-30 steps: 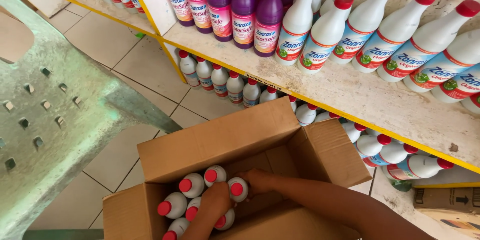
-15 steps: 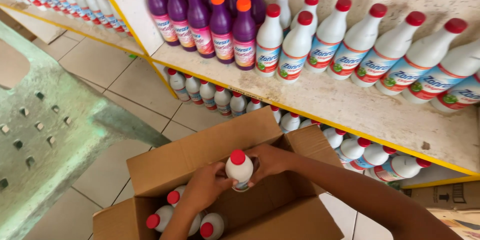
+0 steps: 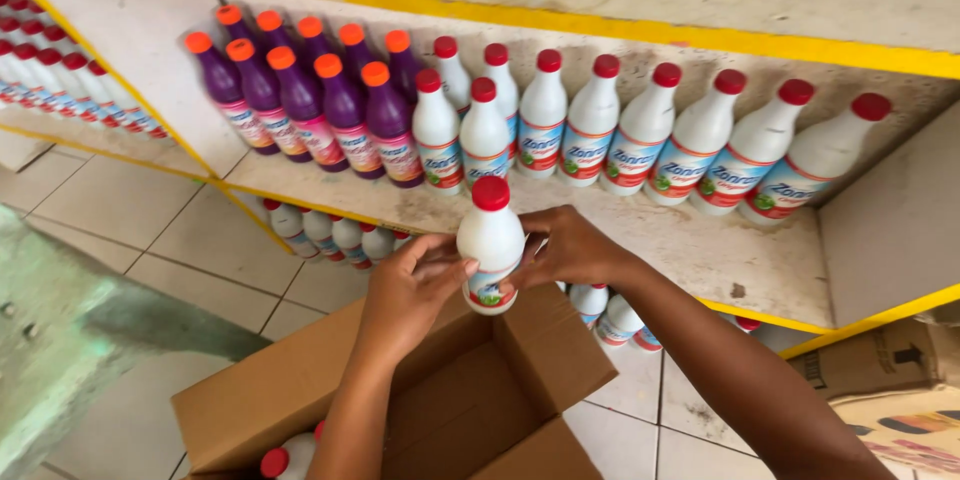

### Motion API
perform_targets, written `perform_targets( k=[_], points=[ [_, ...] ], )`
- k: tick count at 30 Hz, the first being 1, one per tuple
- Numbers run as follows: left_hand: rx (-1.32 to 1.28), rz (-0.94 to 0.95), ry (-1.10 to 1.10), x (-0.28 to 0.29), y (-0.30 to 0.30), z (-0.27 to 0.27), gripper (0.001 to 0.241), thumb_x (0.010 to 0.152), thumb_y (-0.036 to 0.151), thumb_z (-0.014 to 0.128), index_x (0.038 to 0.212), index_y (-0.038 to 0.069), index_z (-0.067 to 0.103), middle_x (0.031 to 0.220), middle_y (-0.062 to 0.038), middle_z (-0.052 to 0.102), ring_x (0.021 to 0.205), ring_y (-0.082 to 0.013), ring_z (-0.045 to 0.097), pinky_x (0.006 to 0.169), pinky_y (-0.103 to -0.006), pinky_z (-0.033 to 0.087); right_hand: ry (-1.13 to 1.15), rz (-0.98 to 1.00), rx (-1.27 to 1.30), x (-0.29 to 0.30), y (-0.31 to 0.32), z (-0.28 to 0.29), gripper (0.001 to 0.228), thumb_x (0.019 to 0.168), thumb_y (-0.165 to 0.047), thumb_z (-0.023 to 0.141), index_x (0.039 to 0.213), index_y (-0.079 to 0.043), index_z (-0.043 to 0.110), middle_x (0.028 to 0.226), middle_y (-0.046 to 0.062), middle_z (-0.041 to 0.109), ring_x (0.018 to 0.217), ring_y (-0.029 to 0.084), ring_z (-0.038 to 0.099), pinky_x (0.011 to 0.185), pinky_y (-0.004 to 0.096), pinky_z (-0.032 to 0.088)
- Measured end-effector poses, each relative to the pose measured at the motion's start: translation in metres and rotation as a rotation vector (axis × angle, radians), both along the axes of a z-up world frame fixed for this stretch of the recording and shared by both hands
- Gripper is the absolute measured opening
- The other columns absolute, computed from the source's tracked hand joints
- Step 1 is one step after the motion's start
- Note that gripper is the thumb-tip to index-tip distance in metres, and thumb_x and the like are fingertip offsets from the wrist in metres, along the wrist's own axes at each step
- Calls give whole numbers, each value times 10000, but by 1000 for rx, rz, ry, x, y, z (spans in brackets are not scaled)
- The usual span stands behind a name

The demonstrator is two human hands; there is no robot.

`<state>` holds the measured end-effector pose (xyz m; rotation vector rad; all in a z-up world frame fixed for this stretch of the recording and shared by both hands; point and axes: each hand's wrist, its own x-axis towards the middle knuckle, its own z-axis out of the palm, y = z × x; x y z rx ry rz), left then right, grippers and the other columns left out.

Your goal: Taking bottles of bleach from a cardboard box and placing them neatly on a store shelf.

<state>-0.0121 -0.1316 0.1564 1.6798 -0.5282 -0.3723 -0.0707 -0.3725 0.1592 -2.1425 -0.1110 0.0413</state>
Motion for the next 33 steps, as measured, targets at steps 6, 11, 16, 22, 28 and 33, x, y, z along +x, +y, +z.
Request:
perform_targets(
  k=[6,11,16,22,28,33],
  points=[
    [-204,18,3,28,-87,-31,368,880,199,812,1103,-72,701,1012,-130,797,969,-166,745,825,-288,590,-115,-210,50,3,-55,-9,648,632,-257,945,1219,-81,735,987,41,799,783,113,711,728,291,597],
    [-251,90,-125,44,-135,-60,351,938,238,763,1182,-9,715,1070,-77,799,1055,-137,746,873,-274,575,-141,-362,162,16,-78,-30,574,690,-253,924,1196,-52,742,1031,50,800,786,122,727,689,301,599],
    [-185,104,60,55,-155,-86,444,963,282,675,1373,110,663,1127,-54,768,1035,-148,718,793,-293,592,-180,-449,245,38,-85,-56,620,702,-275,911,1246,-59,709,1065,63,796,821,141,760,701,304,605],
    [-331,41,-64,72,-164,-129,479,1005,192,651,1444,31,547,1372,-93,664,1268,-181,643,1014,-288,524,-343,-508,151,61,-84,-85,644,739,-302,906,1293,-61,683,1147,81,772,999,173,740,813,334,600],
    [-318,73,-4,74,-166,-134,448,1001,154,636,1423,15,576,1366,-130,657,1293,-192,627,1025,-307,514,-333,-540,270,74,-78,-102,662,775,-297,889,1337,-44,646,1182,110,754,1070,189,727,927,345,599],
    [-356,111,-7,78,-167,-139,446,1009,134,627,1433,15,564,1358,-124,660,1299,-204,624,1046,-317,511,-387,-614,229,88,-73,-115,795,751,-310,897,1402,-15,546,1289,145,662,1114,212,693,918,363,600]
  ],
)
